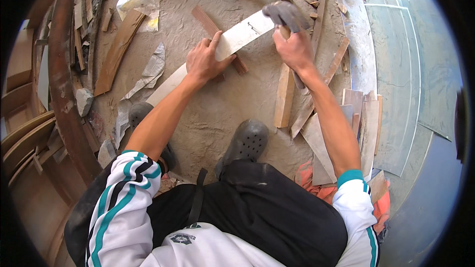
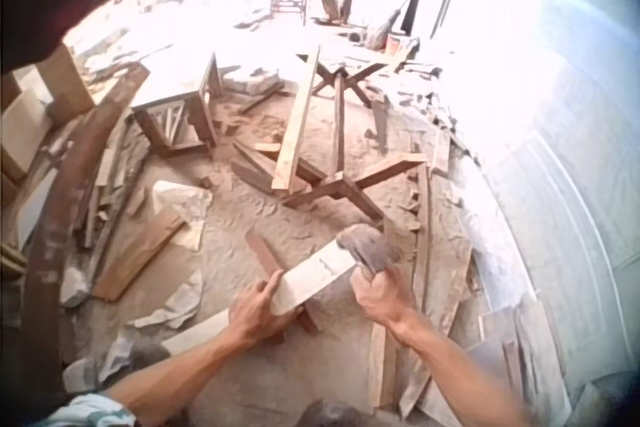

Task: The person hammers nails into a white wooden plank using a hammer. They repeatedly position the plank, strike nails, and adjust the wood on the floor.

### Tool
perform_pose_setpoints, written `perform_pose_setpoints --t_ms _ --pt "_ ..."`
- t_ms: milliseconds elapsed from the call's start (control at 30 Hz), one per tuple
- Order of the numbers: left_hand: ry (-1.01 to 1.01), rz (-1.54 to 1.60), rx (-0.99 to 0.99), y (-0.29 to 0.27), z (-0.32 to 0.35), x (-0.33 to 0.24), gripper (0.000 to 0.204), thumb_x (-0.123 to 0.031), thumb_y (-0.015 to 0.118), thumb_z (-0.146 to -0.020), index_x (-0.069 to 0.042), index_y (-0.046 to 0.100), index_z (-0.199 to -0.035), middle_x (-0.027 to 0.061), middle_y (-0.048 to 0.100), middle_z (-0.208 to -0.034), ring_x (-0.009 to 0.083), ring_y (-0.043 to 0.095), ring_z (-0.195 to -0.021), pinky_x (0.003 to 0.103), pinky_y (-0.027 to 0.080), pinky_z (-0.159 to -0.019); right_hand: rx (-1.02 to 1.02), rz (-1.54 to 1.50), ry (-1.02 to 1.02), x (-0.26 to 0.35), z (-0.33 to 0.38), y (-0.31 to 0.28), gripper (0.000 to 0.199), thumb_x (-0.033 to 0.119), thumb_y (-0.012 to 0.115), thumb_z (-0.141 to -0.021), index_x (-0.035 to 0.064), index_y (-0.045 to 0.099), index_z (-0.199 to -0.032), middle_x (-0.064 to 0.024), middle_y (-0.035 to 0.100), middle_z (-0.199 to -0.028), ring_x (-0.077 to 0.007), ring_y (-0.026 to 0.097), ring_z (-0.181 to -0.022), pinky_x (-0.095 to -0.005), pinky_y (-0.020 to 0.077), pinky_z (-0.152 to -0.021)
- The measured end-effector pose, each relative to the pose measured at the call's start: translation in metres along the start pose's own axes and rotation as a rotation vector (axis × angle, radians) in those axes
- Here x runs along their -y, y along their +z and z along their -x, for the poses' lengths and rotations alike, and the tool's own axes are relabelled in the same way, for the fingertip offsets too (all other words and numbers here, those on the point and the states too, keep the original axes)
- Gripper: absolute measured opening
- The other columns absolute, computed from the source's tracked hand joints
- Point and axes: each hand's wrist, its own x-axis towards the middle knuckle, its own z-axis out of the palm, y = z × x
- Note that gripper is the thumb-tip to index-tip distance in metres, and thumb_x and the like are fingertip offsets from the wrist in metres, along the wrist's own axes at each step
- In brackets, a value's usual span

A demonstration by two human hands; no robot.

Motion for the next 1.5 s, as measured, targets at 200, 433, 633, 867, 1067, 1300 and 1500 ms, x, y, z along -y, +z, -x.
perform_pose_setpoints --t_ms 200,433,633,867,1067,1300,1500 --pt "0.013 0.001 -0.018 0.004 -0.004 -0.004 0.085 -0.061 0.073 -0.076 -0.014 0.050 -0.144 0.0128 0.064 -0.102 0.0304 0.067 -0.091 0.041 0.053 -0.076 -0.111 -0.022 -0.211 -0.030 0.007 0.039 0.022 0.018 0.058 -0.086 0.0046 0.057 -0.103 -0.0225 0.064 -0.069 -0.0408 0.067 -0.069 -0.0458 0.0527 -0.064" --pt "-0.005 -0.024 0.008 -0.001 -0.002 -0.004 0.089 -0.062 0.073 -0.076 -0.012 0.048 -0.144 0.0122 0.059 -0.116 0.0283 0.059 -0.109 0.040 0.047 -0.089 0.132 0.036 0.204 -0.006 0.045 0.043 0.032 0.021 0.055 -0.087 -0.0010 0.052 -0.110 -0.0280 0.064 -0.076 -0.0459 0.065 -0.071 -0.0523 0.0531 -0.067" --pt "0.539 0.244 -0.298 0.001 0.028 -0.015 0.111 -0.052 0.088 -0.062 -0.013 0.030 -0.148 0.0135 0.037 -0.143 0.0318 0.037 -0.132 0.050 0.029 -0.108 0.428 -0.550 0.748 0.020 0.057 0.014 0.027 0.022 0.059 -0.086 -0.0029 0.057 -0.098 -0.0104 0.059 -0.071 -0.0179 0.061 -0.061 -0.0353 0.0506 -0.051" --pt "0.774 0.606 -0.456 -0.027 0.056 -0.099 0.088 -0.040 0.090 -0.068 -0.010 0.042 -0.135 0.0133 0.050 -0.124 0.0286 0.052 -0.113 0.042 0.044 -0.094 0.751 -1.009 0.897 0.012 0.034 0.031 0.020 0.021 0.057 -0.093 0.0045 0.062 -0.085 -0.0024 0.062 -0.079 -0.0123 0.058 -0.065 -0.0284 0.0477 -0.057" --pt "0.474 0.758 -0.583 -0.052 0.004 -0.097 0.015 -0.011 0.071 -0.086 -0.005 0.059 -0.092 0.0097 0.059 -0.089 0.0236 0.059 -0.085 0.034 0.046 -0.073 0.712 -1.407 0.596 0.038 0.022 0.046 0.021 0.026 0.058 -0.092 0.0056 0.061 -0.094 -0.0060 0.064 -0.084 -0.0151 0.064 -0.071 -0.0329 0.0550 -0.057" --pt "0.041 1.102 -0.409 -0.070 -0.062 -0.072 0.034 -0.020 0.066 -0.095 -0.006 0.049 -0.068 -0.0046 0.049 -0.058 0.0046 0.043 -0.056 0.025 0.034 -0.050 0.552 -0.958 0.926 0.026 0.027 0.026 0.042 0.043 0.046 -0.102 0.0050 0.062 -0.104 -0.0012 0.060 -0.068 -0.0151 0.061 -0.059 -0.0286 0.0483 -0.053" --pt "0.058 1.044 -0.235 -0.065 -0.108 -0.078 0.032 -0.021 0.064 -0.096 -0.008 0.052 -0.069 -0.0032 0.050 -0.062 0.0055 0.047 -0.055 0.024 0.038 -0.050 0.415 -0.959 0.976 -0.017 0.043 0.003 0.046 0.044 0.039 -0.104 0.0039 0.059 -0.113 0.0006 0.058 -0.068 -0.0126 0.058 -0.059 -0.0284 0.0475 -0.054"
